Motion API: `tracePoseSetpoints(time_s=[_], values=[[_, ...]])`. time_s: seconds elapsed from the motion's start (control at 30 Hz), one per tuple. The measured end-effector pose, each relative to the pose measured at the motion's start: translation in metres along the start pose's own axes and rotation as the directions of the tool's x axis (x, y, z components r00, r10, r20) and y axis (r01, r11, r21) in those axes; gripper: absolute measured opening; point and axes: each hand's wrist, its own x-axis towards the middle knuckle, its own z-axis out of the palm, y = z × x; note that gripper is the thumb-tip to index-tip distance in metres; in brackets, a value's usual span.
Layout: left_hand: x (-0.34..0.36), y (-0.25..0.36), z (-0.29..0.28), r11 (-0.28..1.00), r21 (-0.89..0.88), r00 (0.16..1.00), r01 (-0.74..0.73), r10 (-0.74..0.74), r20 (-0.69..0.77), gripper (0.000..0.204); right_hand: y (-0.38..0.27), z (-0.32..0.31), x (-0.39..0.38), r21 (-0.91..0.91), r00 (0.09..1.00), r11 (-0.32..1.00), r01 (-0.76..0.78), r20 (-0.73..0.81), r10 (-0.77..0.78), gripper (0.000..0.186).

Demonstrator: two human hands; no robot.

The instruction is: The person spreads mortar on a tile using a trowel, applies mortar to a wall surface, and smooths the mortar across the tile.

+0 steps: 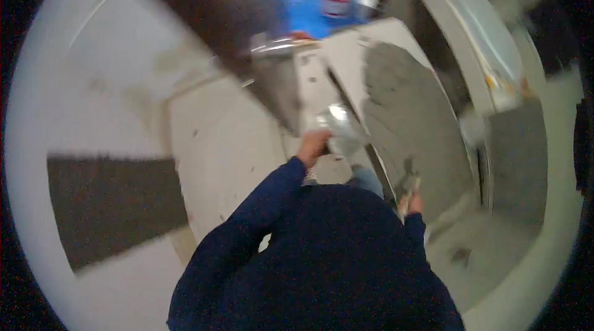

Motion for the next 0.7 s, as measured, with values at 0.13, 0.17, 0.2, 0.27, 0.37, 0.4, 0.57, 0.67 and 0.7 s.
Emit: tracePoseSetpoints(time_s=[0.13,0.17,0.2,0.27,0.37,0.4,0.57,0.67,0.7], values=[[-0.001,0.023,0.027,0.903,0.429,0.995,-0.028,0.066,-0.073,0.033,-0.04,0.002,-0.025,-0.027,0.983,0.99,0.142,0.123,-0.138,0.052],[-0.012,0.031,0.025,0.907,0.42,0.989,0.033,0.032,-0.145,0.033,-0.045,-0.001,-0.023,-0.032,0.982,0.99,0.135,0.14,-0.129,0.052],[-0.019,0.039,0.032,0.95,-0.041,0.922,0.309,-0.31,-0.231,0.035,-0.055,-0.001,-0.02,-0.056,0.981,0.989,0.135,0.151,-0.126,0.052],[-0.035,0.055,0.043,0.709,-0.53,0.761,0.464,-0.626,-0.171,0.038,-0.069,-0.002,-0.011,-0.093,0.98,0.988,0.127,0.165,-0.11,0.052],[-0.032,0.058,0.059,0.828,-0.424,0.732,0.367,-0.538,-0.417,0.038,-0.103,0.014,0.016,-0.146,0.971,0.977,0.155,0.204,-0.124,0.052],[-0.035,0.055,0.068,0.864,-0.415,0.74,0.286,-0.474,-0.476,0.039,-0.107,0.016,0.023,-0.163,0.973,0.975,0.151,0.201,-0.117,0.052],[-0.06,0.064,0.078,0.951,-0.045,0.707,0.307,-0.259,-0.657,0.037,-0.136,0.021,0.046,-0.227,0.967,0.961,0.158,0.234,-0.104,0.051],[-0.082,0.061,0.084,0.908,-0.068,0.576,0.413,-0.318,-0.753,0.037,-0.149,0.026,0.055,-0.262,0.959,0.949,0.173,0.265,-0.101,0.051],[-0.091,0.056,0.086,0.904,-0.075,0.562,0.421,-0.325,-0.761,0.037,-0.152,0.027,0.056,-0.271,0.957,0.947,0.175,0.271,-0.1,0.051]])
